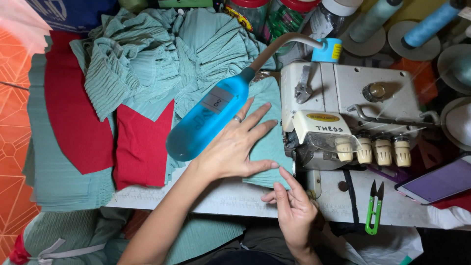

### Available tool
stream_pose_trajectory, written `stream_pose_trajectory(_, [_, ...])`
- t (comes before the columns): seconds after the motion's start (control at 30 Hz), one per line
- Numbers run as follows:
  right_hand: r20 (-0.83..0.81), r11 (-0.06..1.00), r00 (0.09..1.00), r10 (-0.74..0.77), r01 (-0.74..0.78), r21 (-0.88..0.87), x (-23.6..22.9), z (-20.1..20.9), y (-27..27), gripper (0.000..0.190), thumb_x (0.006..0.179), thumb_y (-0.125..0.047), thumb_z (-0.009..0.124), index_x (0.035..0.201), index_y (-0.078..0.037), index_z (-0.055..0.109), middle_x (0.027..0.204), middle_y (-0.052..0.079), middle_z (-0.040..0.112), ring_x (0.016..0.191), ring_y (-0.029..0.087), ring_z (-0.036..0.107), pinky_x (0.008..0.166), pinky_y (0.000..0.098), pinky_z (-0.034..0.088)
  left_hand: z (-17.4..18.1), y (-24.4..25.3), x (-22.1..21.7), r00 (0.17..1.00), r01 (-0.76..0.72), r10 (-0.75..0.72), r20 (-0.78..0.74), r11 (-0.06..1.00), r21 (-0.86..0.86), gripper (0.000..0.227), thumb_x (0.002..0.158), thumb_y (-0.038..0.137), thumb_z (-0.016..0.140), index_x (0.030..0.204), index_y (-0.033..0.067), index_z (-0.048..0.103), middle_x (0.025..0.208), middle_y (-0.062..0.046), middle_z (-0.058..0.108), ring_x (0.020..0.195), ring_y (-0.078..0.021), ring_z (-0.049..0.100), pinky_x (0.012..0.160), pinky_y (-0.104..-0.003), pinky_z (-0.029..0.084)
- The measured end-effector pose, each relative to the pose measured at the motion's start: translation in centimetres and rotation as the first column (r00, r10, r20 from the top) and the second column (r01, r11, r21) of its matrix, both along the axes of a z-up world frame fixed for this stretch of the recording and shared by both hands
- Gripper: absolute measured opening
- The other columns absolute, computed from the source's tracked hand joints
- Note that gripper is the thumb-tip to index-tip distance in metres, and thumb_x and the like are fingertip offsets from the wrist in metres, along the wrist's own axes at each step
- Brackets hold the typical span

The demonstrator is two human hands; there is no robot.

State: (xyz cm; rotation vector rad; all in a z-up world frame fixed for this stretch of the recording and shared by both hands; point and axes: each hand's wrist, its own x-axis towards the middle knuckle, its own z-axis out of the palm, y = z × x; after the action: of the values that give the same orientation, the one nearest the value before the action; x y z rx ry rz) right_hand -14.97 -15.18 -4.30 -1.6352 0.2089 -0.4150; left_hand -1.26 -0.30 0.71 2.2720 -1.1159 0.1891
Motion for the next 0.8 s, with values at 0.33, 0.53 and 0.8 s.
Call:
stream_pose_trajectory(0.33, [0.057, 0.824, 0.997, 0.057, -0.015, -0.566, 1.3, 1.4, -1.1, 0.035, 0.094, -0.017, 0.056, 0.129, -0.010, 0.059, 0.061, -0.002, 0.067, 0.044, 0.006, 0.057, 0.053, 0.0219, 0.052, -0.8, 0.3, 3.4, 0.964, -0.219, 0.201, 0.174, 0.971, 0.094, 0.079, 0.079, 0.074, 0.050, 0.137, 0.0191, 0.050, 0.142, -0.011, 0.046, 0.131, -0.0382, 0.041, 0.107, -0.065, 0.018])
stream_pose_trajectory(0.53, [0.001, 0.776, 0.997, 0.080, -0.061, -0.628, 1.1, 2.0, -1.4, 0.042, 0.092, -0.021, 0.059, 0.133, -0.012, 0.057, 0.057, -0.003, 0.067, 0.046, 0.006, 0.059, 0.053, 0.0238, 0.052, -3.0, 0.6, 5.6, 0.935, -0.302, 0.292, 0.201, 0.953, 0.020, 0.085, 0.080, 0.075, 0.054, 0.139, 0.0147, 0.046, 0.152, -0.009, 0.036, 0.140, -0.0323, 0.031, 0.108, -0.065, 0.012])
stream_pose_trajectory(0.8, [-0.106, 0.836, 0.985, 0.139, -0.174, -0.520, -2.7, 2.9, 0.5, 0.035, 0.091, -0.020, 0.055, 0.123, -0.012, 0.064, 0.053, -0.007, 0.066, 0.031, 0.000, 0.048, 0.037, 0.0143, 0.046, -4.3, 1.4, 7.7, 0.899, -0.287, 0.266, -0.349, 0.958, -0.010, 0.065, 0.092, 0.042, 0.059, 0.149, 0.0357, 0.029, 0.163, 0.000, 0.008, 0.140, -0.0209, 0.040, 0.107, -0.064, 0.003])
